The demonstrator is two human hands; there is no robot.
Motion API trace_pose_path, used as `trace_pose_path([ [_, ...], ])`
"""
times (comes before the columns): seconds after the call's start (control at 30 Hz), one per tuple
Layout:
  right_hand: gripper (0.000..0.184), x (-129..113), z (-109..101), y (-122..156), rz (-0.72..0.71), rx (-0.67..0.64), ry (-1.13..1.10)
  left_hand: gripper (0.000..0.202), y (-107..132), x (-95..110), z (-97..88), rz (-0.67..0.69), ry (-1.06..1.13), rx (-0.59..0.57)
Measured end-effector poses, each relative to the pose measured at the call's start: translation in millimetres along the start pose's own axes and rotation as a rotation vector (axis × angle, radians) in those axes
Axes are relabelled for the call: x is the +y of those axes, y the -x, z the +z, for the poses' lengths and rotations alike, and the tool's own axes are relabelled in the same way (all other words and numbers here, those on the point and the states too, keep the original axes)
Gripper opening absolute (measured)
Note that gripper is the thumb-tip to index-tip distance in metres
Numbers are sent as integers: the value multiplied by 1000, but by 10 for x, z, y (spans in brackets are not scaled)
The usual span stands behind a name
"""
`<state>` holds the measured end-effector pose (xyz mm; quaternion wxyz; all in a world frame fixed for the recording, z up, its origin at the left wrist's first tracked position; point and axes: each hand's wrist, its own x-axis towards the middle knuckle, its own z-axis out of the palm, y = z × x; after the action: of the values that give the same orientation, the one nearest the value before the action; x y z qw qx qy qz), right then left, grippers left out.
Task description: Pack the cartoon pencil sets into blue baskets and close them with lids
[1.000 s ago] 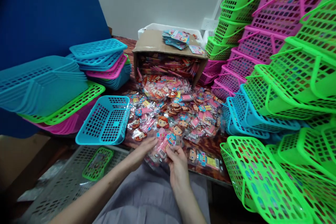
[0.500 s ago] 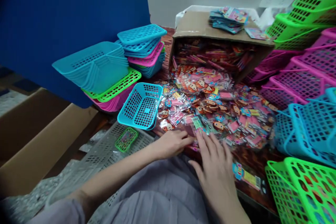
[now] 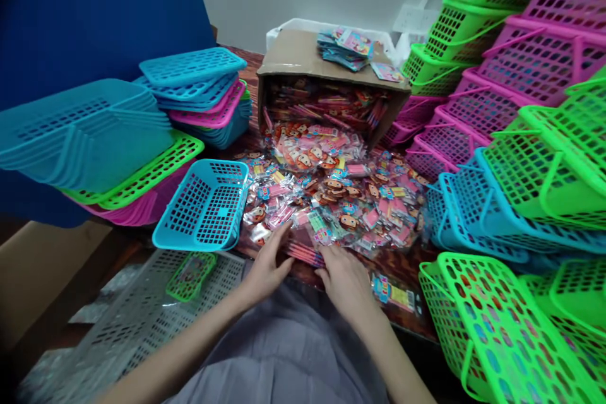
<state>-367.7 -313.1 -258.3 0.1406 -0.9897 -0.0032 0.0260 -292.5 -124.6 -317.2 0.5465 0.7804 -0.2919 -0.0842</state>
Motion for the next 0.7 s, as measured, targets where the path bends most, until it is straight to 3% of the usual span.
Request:
trace_pose_path([
  [0.23,50,41,-17,25,12,-26,-20,89,34,-81,51,36,7,-1],
  [0.47,66,-32,29,90,9,-14,-56,93,94,1,29,76,-97,-13],
  [0.6,73,-90,46,97,-3,-4,-78,77,216,97,-34,133,-315,127],
  [0.7,77,-87,41,84,10,-3,-78,55,304,132,-69,259,-463,249],
])
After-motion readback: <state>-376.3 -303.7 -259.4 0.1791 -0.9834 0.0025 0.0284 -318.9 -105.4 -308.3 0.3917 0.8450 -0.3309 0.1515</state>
